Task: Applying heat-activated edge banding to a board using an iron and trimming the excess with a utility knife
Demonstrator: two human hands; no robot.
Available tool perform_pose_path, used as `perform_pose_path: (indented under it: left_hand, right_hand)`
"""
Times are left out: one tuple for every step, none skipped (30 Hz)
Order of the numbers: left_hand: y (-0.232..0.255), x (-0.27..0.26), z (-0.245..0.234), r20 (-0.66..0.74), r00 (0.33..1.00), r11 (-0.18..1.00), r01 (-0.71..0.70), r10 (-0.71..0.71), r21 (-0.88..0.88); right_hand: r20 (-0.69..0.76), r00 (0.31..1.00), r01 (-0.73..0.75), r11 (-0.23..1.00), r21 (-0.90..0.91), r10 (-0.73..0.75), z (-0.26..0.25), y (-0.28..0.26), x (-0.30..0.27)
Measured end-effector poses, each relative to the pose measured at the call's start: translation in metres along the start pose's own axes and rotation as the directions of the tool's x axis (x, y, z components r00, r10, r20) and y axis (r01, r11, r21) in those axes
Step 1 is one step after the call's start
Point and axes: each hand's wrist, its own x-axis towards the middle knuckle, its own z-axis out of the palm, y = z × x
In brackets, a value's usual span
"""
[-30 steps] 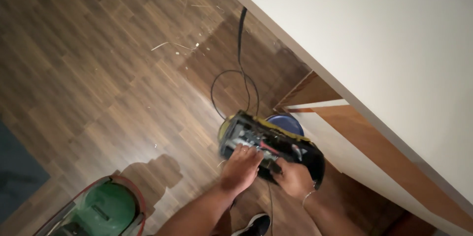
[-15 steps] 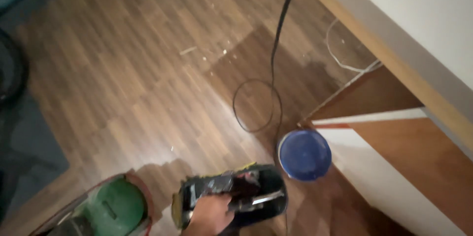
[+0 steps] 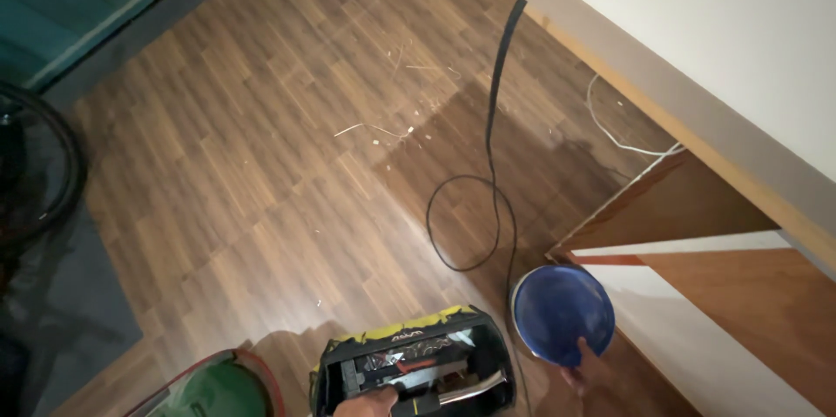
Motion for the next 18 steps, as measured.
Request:
perform_pose_path:
  left_hand:
    - [0.002, 0.001, -0.004, 0.056, 0.998, 0.999, 0.01, -0.007, -0.037]
    - [0.01, -0.014, -0.009, 0.059, 0.998, 0.999, 0.013, -0.01, -0.038]
    - [0.019, -0.027, -0.015, -0.011, 1.0, 0.998, 0.013, -0.014, -0.053]
    - [0.028, -0.042, -0.021, -0.079, 0.997, 0.998, 0.013, -0.018, -0.061]
    - [0.023, -0.03, -0.014, -0.073, 0.997, 0.998, 0.016, -0.02, -0.055]
    - [0.018, -0.019, -0.004, -0.175, 0.984, 0.998, -0.042, 0.034, -0.044]
    - [0.014, -0.009, 0.006, -0.274, 0.958, 0.995, -0.1, 0.089, -0.027]
    - [0.011, -0.002, 0.012, -0.267, 0.959, 0.994, -0.104, 0.094, -0.024]
    - [0.008, 0.005, 0.019, -0.327, 0.936, 0.992, -0.123, 0.127, 0.034]
    - [0.008, 0.012, 0.031, -0.38, 0.911, 0.987, -0.139, 0.161, 0.085]
    - [0.019, -0.002, 0.024, -0.371, 0.914, 0.986, -0.144, 0.164, 0.081]
    - [0.03, -0.017, 0.016, -0.332, 0.937, 0.994, -0.103, 0.108, 0.033]
    - [0.041, -0.032, 0.009, -0.289, 0.956, 0.998, -0.059, 0.053, -0.014]
    - [0.041, -0.029, 0.019, -0.29, 0.955, 0.998, -0.063, 0.057, -0.014]
    - [0.04, -0.026, 0.031, -0.404, 0.911, 0.997, -0.081, 0.083, 0.022]
    - [0.041, -0.026, 0.049, -0.51, 0.854, 0.995, -0.087, 0.101, 0.05]
    - [0.044, -0.023, 0.059, -0.51, 0.855, 0.996, -0.086, 0.094, 0.04]
    - [0.045, -0.02, 0.07, -0.564, 0.809, 0.986, -0.136, 0.167, 0.097]
  right_hand:
    - [0.024, 0.997, -0.071, 0.997, -0.029, 0.071, -0.003, -0.003, -0.003]
    - [0.023, 0.997, -0.074, 0.997, -0.031, 0.075, 0.003, 0.001, -0.004]
    - [0.001, 1.0, 0.024, 1.0, -0.008, -0.024, 0.007, 0.003, -0.005]
    - [-0.026, 0.993, 0.118, 0.993, 0.019, -0.117, 0.011, 0.01, -0.006]
    - [-0.029, 0.994, 0.11, 0.994, 0.022, -0.11, 0.02, 0.016, -0.008]
    - [-0.083, 0.966, 0.251, 0.966, 0.056, -0.246, 0.021, 0.025, -0.012]
    - [-0.14, 0.916, 0.389, 0.918, 0.079, -0.376, 0.021, 0.034, -0.017]
    - [-0.149, 0.916, 0.387, 0.919, 0.081, -0.373, 0.02, 0.027, -0.044]
    - [-0.155, 0.928, 0.329, 0.94, -0.091, -0.34, 0.018, 0.021, -0.072]
    - [-0.169, 0.937, 0.257, 0.929, -0.265, -0.307, 0.012, 0.014, -0.098]
    - [-0.179, 0.935, 0.251, 0.929, -0.27, -0.305, -0.006, 0.022, -0.053]
    - [-0.015, 0.882, 0.417, 0.795, -0.441, -0.471, -0.025, 0.031, -0.008]
    - [0.177, 0.795, 0.566, 0.604, -0.561, -0.581, -0.046, 0.041, 0.035]
    - [0.175, 0.793, 0.567, 0.602, -0.562, -0.584, -0.064, 0.034, 0.019]
    - [0.653, 0.62, 0.75, 0.572, -0.332, -0.434, -0.082, 0.028, 0.003]
    - [0.949, 0.23, 0.792, 0.608, -0.053, -0.216, -0.103, 0.024, -0.013]
    - [0.951, 0.23, 0.792, 0.607, -0.06, -0.207, -0.125, 0.047, 0.032]
    - [0.666, 0.683, 0.516, 0.843, -0.151, -0.3, -0.149, 0.077, 0.078]
